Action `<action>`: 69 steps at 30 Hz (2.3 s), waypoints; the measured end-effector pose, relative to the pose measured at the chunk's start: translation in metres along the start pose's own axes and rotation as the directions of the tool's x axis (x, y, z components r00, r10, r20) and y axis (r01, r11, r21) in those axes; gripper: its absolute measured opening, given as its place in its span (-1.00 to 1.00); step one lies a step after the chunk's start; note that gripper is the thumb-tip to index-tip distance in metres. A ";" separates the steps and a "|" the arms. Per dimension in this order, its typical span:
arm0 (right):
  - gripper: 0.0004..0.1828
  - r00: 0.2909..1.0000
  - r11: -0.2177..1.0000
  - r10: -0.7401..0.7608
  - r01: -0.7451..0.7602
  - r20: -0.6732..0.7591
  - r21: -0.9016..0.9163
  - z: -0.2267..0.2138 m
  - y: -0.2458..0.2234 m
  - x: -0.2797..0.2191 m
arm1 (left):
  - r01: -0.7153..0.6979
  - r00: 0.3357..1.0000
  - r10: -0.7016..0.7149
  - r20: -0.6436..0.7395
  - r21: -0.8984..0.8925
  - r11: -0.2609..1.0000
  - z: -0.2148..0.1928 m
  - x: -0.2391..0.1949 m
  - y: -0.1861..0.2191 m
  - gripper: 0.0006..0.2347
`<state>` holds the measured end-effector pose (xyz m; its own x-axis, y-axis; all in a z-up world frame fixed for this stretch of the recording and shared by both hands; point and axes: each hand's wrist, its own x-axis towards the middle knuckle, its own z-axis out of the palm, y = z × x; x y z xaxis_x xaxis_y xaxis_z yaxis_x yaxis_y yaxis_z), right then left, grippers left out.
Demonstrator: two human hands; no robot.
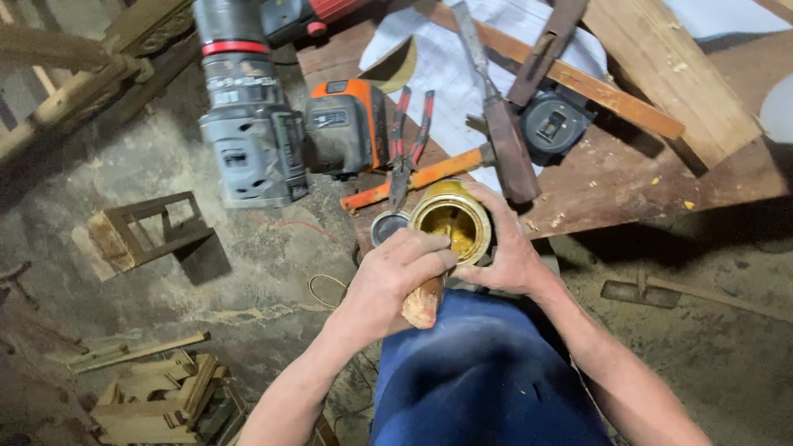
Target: Preparing gold paint by mixing it with a liquid and then applying it to a carved wooden door panel.
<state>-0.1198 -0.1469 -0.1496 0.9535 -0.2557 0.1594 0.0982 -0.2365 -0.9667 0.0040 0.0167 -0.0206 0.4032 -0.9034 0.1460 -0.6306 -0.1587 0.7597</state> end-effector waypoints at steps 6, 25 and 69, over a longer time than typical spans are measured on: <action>0.22 0.998 0.998 0.055 -0.056 0.035 0.038 0.000 0.001 -0.003 | -0.036 0.998 0.038 0.041 -0.048 0.998 -0.003 0.003 -0.007 -0.84; 0.19 0.999 0.997 0.045 -0.046 0.019 0.068 0.001 0.005 -0.004 | -0.062 0.993 0.084 -0.086 0.230 0.971 0.005 -0.015 0.000 -0.81; 0.36 0.994 0.967 -0.034 0.058 0.101 -0.247 0.009 -0.048 0.028 | -0.029 0.996 0.037 -0.087 0.087 0.996 0.023 -0.032 -0.023 -0.80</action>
<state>-0.0949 -0.1346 -0.1003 0.9735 -0.1518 0.1713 0.0800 -0.4755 -0.8761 -0.0097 0.0403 -0.0578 0.4356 -0.8708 0.2281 -0.6976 -0.1664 0.6969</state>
